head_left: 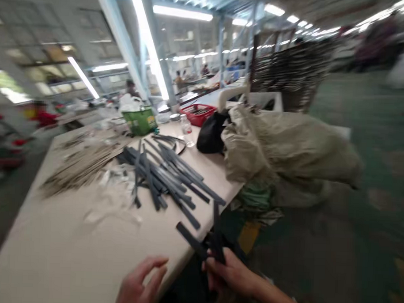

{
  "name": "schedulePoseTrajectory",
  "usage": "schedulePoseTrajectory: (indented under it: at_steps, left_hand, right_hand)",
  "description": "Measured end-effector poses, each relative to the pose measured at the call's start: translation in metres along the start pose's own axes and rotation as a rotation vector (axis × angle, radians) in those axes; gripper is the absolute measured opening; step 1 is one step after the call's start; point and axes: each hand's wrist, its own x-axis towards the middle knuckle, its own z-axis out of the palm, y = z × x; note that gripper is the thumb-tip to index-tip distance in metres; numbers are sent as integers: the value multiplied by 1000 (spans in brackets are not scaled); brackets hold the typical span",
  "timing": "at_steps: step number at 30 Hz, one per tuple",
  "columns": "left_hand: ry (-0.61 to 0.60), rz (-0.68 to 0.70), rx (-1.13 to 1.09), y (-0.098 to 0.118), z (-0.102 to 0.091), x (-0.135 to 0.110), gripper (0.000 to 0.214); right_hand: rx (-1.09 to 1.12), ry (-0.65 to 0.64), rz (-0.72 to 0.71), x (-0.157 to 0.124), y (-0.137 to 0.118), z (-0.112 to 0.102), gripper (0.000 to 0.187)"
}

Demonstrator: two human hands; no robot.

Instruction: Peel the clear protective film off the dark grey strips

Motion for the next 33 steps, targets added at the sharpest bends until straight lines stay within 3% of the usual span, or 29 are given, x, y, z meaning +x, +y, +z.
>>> schedulePoseTrajectory:
  at_steps: [3, 7, 11, 14, 17, 22, 25, 29, 33]
  left_hand:
    - [78, -146, 56, -10, -34, 3, 29]
    - [59, -201, 280, -38, -61, 40, 32]
    - [82, -159, 523, -85, -59, 74, 41]
    - [-82, -118, 610, -106, -52, 90, 26]
    - [-88, -115, 712, -93, -46, 84, 29]
    - [88, -118, 669, -65, -29, 81, 29]
    - [38, -169, 682, -68, -28, 87, 40]
    - [-21, -211, 668, -77, -33, 92, 16]
    - [33, -201, 635, -73, -34, 87, 15]
  right_hand:
    - [33, 67, 28, 8, 16, -18, 59]
    - [-1, 132, 46, -4, 22, -25, 61]
    - [16, 111, 78, -1, 24, -13, 71]
    - [45, 80, 101, 4, 24, -10, 75]
    - [42, 128, 70, 0, 22, -11, 66]
    - [76, 164, 54, 2, 20, -26, 56]
    - [69, 147, 79, 9, 22, -27, 53]
    - [74, 112, 82, 10, 22, -22, 50]
    - [133, 122, 76, 10, 11, -19, 47]
